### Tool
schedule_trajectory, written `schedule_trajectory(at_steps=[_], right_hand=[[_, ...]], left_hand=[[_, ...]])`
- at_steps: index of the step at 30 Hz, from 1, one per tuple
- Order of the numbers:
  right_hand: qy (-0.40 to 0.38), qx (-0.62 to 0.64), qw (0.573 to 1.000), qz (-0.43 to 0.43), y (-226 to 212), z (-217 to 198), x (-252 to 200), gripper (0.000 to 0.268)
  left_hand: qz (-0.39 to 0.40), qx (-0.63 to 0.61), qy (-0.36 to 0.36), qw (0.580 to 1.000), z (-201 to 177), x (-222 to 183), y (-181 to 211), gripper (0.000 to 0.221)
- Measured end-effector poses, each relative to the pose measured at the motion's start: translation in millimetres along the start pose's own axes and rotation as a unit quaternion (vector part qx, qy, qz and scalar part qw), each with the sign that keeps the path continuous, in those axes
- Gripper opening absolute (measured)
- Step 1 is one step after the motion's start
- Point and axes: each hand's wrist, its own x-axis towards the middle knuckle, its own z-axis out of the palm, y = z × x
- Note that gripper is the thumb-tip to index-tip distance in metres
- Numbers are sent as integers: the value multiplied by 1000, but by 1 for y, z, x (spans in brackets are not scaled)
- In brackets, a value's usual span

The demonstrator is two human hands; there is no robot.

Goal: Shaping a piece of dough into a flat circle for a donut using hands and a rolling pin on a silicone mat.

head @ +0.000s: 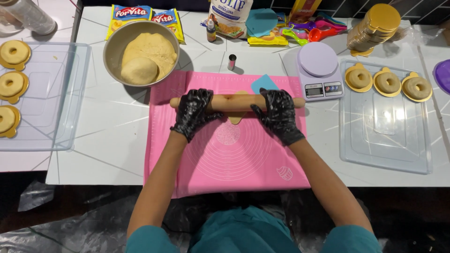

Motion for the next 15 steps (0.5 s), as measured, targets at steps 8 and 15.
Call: schedule_trajectory(at_steps=[8, 15], right_hand=[[-4, 65, 998, -10, -10, -20, -26, 65], [-33, 77, 996, 37, 15, 14, 52, 59]], left_hand=[[42, 160, 293, 942, 89, -40, -11, 74], [-86, 39, 102, 990, 24, 39, -21, 47]])
